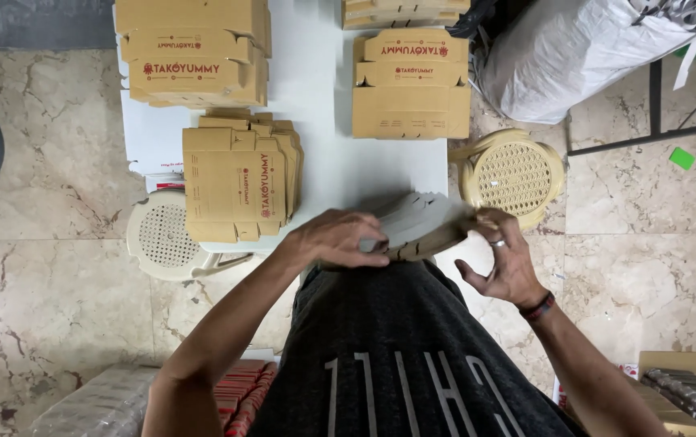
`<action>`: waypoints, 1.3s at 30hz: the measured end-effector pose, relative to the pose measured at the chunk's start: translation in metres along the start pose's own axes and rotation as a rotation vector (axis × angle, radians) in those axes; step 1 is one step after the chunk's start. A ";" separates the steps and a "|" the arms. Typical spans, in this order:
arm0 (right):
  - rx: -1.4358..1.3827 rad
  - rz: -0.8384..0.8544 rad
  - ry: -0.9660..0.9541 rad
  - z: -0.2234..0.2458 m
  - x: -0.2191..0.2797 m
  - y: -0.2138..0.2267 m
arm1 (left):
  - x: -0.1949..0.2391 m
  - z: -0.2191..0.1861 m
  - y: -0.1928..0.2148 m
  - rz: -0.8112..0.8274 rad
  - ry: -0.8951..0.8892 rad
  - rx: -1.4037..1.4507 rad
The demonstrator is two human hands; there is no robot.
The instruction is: Folding pre-cut cardboard templates into boxes and organizing them on a work surface.
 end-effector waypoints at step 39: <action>-0.452 -0.005 -0.668 -0.046 0.031 -0.096 | 0.024 0.089 -0.093 -1.163 0.036 0.538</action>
Point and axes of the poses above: each hand's wrist, its own x-axis away from the middle knuckle, its own y-axis out of the back of the hand, z = x × y, the point moved 4 cm from there along -x, towards the middle knuckle, and after that the axes turned 14 degrees about -z, right-handed, at the moved point
